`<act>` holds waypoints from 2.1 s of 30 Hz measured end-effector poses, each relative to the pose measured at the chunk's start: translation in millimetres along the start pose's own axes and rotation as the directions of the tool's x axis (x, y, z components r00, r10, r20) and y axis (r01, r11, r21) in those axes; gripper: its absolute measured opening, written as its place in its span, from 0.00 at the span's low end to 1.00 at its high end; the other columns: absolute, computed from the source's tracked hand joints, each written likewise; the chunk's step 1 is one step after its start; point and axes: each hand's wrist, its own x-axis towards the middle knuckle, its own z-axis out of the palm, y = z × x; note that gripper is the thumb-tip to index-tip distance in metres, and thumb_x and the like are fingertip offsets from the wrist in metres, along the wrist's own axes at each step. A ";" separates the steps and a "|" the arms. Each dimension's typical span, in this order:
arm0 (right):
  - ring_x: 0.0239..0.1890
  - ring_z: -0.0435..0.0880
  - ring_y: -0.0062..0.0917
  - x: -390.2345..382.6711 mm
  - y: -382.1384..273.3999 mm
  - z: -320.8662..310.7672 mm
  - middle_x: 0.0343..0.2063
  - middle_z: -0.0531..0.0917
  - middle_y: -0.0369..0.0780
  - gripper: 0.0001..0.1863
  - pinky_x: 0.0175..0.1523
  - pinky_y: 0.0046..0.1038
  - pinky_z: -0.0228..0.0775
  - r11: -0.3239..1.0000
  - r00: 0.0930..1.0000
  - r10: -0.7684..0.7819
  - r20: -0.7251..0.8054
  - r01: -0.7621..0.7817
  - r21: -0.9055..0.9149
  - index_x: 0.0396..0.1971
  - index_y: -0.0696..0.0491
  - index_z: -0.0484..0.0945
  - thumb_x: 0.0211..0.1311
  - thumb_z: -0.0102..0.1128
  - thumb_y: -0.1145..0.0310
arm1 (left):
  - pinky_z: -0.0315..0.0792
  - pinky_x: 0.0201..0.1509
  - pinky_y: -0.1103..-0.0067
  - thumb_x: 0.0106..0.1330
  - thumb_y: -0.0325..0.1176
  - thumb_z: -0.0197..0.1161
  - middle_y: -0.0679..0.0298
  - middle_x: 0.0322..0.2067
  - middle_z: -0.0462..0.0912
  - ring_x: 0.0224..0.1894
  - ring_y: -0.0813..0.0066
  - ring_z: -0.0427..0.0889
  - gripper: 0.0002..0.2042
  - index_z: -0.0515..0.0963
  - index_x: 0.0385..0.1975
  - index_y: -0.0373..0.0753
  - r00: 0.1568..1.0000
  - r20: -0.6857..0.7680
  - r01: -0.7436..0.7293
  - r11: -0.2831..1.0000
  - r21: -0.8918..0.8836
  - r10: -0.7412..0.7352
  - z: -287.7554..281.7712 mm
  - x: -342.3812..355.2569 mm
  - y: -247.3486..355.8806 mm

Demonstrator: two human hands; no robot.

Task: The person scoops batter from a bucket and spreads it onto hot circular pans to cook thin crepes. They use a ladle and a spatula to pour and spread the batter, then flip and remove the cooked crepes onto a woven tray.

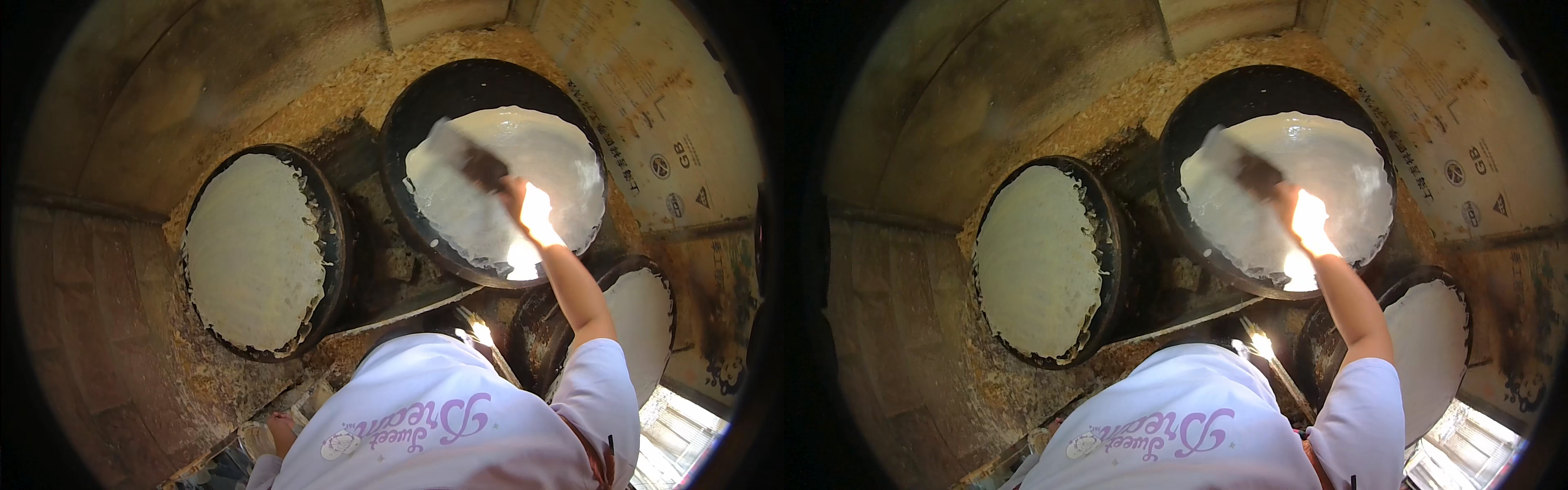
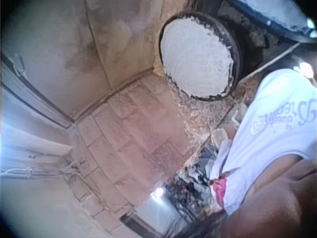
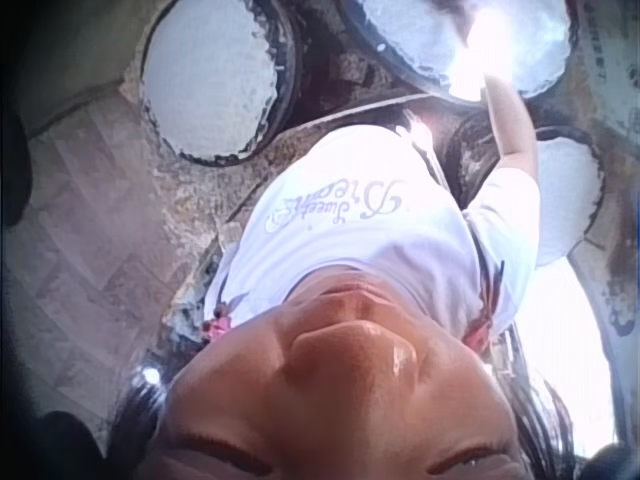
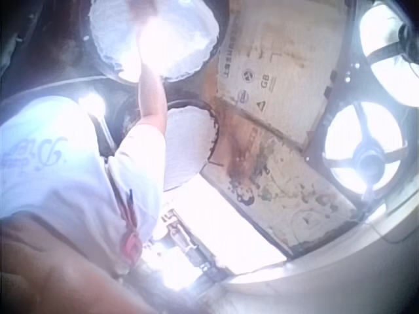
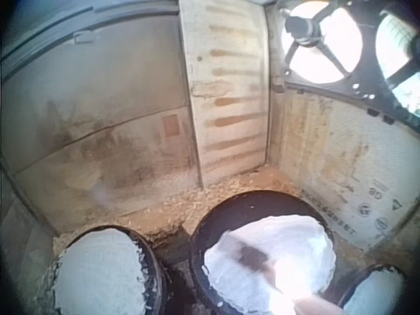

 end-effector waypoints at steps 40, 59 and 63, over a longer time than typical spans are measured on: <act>0.34 0.78 0.39 16.7 -25.6 6.8 0.34 0.78 0.45 0.19 0.39 0.34 0.71 0.982 0.983 -0.104 0.151 0.078 0.169 0.44 0.48 0.72 0.50 0.57 0.60 | 0.62 0.20 0.81 0.64 0.44 0.39 0.72 0.09 0.61 0.12 0.77 0.57 0.19 0.61 0.11 0.47 0.999 -0.045 0.015 0.998 -0.057 -0.018 -18.5 1.8 -5.8; 0.38 0.78 0.34 56.5 29.4 35.7 0.33 0.78 0.42 0.21 0.33 0.39 0.71 0.876 0.943 0.076 0.323 -0.217 0.430 0.46 0.47 0.73 0.53 0.53 0.55 | 0.61 0.19 0.81 0.63 0.42 0.40 0.72 0.09 0.60 0.12 0.78 0.57 0.17 0.61 0.11 0.47 0.998 -0.068 0.003 0.997 -0.074 -0.008 -21.8 6.2 1.5; 0.42 0.75 0.40 60.4 -23.8 -0.6 0.40 0.75 0.46 0.18 0.43 0.36 0.70 0.994 0.963 -0.068 0.262 0.043 0.099 0.45 0.48 0.71 0.53 0.52 0.60 | 0.60 0.19 0.81 0.63 0.42 0.40 0.72 0.09 0.60 0.12 0.78 0.57 0.17 0.61 0.11 0.47 0.998 -0.069 0.006 0.996 -0.089 -0.012 -27.0 5.7 1.9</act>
